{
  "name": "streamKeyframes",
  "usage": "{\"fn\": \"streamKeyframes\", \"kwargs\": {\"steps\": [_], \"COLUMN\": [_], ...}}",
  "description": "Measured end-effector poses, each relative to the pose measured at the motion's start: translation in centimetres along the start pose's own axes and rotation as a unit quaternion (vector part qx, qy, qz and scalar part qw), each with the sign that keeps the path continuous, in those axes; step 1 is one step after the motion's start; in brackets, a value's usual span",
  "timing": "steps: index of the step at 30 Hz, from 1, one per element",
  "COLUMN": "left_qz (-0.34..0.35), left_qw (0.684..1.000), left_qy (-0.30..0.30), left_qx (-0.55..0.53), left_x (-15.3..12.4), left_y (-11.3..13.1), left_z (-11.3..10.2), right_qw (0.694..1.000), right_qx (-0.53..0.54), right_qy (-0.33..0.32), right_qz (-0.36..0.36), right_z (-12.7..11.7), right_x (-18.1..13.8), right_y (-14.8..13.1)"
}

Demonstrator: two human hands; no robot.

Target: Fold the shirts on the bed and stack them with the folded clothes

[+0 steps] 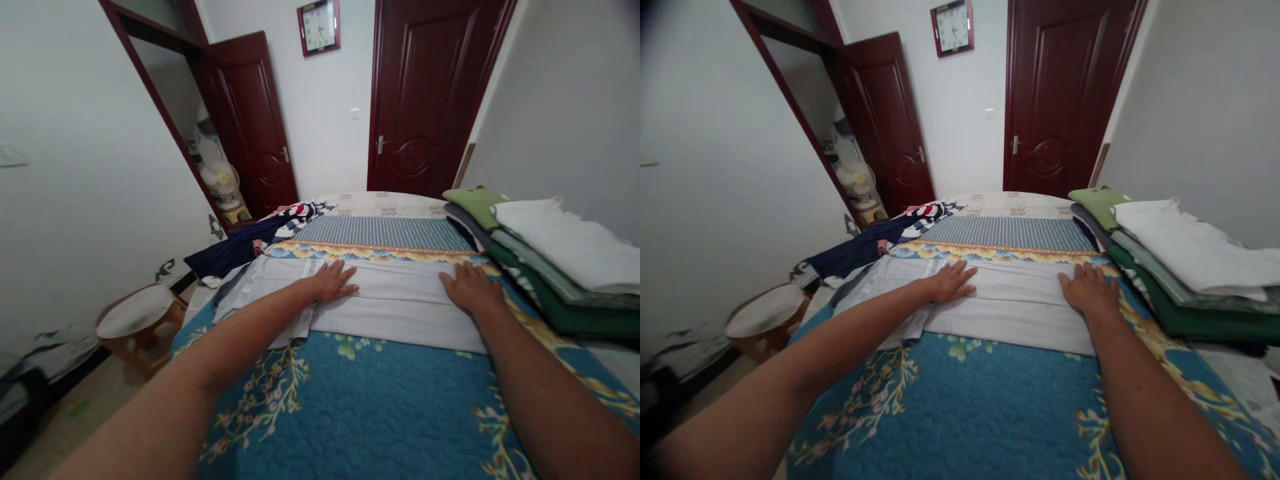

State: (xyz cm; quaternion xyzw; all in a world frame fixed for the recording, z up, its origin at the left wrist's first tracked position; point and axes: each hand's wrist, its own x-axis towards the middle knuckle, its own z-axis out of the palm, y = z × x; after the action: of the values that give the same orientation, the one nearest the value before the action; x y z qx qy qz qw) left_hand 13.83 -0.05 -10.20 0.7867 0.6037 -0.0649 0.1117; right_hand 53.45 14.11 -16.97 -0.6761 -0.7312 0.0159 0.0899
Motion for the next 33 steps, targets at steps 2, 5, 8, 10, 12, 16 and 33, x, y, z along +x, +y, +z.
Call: {"fn": "streamKeyframes", "kwargs": {"steps": [2,5,8,10,12,16,33], "left_qz": [-0.026,-0.074,-0.121,-0.166,-0.23,-0.319,-0.351], "left_qw": [1.0,0.997,0.992,0.984,0.97,0.94,0.921], "left_qy": [0.01,0.024,0.044,0.06,0.08,0.114,0.164], "left_qx": [-0.004,-0.008,-0.007,0.0,0.014,0.032,-0.033], "left_x": [-1.3,-3.3,-5.5,-6.9,-8.1,-9.0,-8.4], "left_y": [-2.4,-6.3,-10.2,-12.4,-14.2,-16.0,-15.5], "left_z": [0.5,1.3,1.9,2.2,2.5,3.0,3.2], "right_qw": [1.0,1.0,1.0,1.0,1.0,0.999,0.984], "right_qx": [0.002,0.001,0.0,-0.003,-0.007,-0.017,-0.034], "right_qy": [0.0,0.002,0.007,0.002,0.0,0.023,0.053], "right_qz": [-0.002,0.001,0.002,-0.001,-0.008,-0.024,-0.167], "right_z": [0.2,0.6,1.0,1.3,1.5,1.8,-5.2], "right_x": [0.1,0.1,0.4,0.6,0.8,0.9,-5.6], "right_y": [0.2,0.5,0.9,1.3,1.7,2.2,-16.7]}}
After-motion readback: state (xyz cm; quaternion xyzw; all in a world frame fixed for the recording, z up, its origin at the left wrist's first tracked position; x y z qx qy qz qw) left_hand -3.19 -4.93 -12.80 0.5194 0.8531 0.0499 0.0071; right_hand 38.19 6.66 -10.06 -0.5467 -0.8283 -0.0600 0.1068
